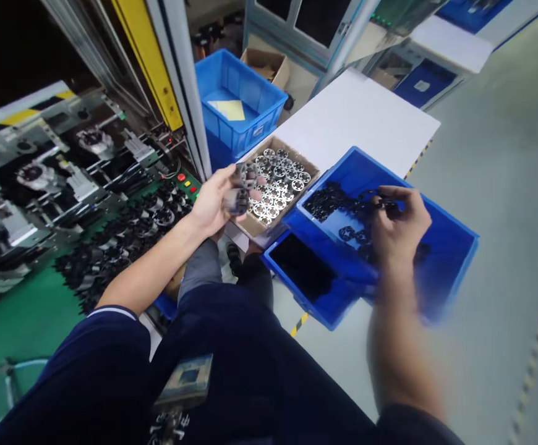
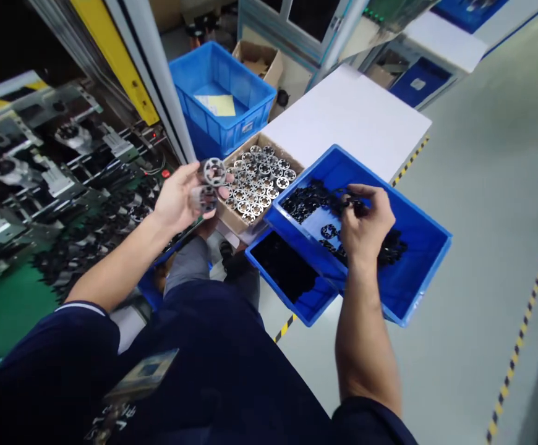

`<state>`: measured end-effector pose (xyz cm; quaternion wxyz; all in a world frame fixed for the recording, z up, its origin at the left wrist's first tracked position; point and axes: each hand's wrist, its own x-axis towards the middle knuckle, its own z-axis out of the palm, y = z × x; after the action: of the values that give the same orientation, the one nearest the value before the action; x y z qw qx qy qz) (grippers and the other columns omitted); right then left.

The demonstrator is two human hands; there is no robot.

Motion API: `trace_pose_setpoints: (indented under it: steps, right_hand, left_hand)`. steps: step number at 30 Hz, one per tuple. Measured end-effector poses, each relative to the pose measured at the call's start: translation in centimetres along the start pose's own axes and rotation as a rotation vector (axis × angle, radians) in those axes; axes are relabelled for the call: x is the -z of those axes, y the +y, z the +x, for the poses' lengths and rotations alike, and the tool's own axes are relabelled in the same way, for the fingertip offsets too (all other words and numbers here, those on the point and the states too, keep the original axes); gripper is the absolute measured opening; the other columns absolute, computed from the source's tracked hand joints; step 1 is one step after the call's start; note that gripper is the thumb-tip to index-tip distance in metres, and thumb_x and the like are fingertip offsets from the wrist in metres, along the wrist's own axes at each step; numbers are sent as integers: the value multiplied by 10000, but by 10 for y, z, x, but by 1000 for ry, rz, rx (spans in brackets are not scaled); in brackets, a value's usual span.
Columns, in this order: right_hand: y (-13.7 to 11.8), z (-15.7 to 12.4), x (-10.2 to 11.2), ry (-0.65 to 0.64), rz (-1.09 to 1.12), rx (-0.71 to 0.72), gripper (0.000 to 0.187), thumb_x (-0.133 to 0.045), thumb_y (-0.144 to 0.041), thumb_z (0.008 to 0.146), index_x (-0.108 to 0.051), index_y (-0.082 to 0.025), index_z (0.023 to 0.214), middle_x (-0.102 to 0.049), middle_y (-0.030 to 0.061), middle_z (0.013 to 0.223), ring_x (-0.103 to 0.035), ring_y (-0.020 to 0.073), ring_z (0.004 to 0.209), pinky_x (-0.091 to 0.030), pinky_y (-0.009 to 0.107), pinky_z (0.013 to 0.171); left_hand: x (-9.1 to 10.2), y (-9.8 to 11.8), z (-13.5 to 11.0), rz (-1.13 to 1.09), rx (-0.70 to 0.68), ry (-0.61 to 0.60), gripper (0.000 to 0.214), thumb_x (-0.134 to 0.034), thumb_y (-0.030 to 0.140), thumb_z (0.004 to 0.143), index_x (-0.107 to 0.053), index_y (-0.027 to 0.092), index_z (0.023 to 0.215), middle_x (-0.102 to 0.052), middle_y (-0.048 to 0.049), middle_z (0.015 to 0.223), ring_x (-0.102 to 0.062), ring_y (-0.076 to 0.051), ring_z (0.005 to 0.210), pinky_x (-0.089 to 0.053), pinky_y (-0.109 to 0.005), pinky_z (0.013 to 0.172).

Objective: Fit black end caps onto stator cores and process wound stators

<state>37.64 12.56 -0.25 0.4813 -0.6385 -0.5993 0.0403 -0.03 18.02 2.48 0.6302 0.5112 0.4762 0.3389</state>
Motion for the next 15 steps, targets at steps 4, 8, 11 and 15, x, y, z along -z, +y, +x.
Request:
trace_pose_setpoints:
  steps: [4,8,11,15]
  right_hand:
    - [-115,-59,-21,-82,204,93,192,-855,-470,1051,-802,-341,1184,-829,27,1093,-809,233,931,-714,430,826]
    - [-205,-88,-35,-232,414,304,331,-828,-138,1003,-828,-384,1224,-854,-59,1029,-818,180,893,-714,367,816]
    - [-224,-91,-44,-310,440,316,444,-765,3,962,-818,-359,1215,-850,-89,1027,-808,143,866,-719,333,830]
    - [-220,-99,-50,-321,395,265,336,-841,-98,1011,-818,-384,1186,-833,-74,1072,-813,161,935,-728,357,858]
  left_hand:
    - [-12,-6,-66,-131,8,-12,794,-254,852,1109,-672,268,1450,-713,-96,846,-694,-243,607,-472,-347,426]
    - [-26,-17,-110,-380,-22,-86,749,-323,899,1103,-651,333,1468,-619,-27,778,-560,-192,477,-451,-347,377]
    - [-27,-24,-131,-374,-34,-111,892,-227,964,1106,-689,331,1532,-631,-37,741,-637,-232,502,-500,-377,408]
    - [-22,-31,-143,-342,-74,-64,787,-397,951,1115,-722,361,1523,-618,-21,719,-650,-223,512,-489,-351,410]
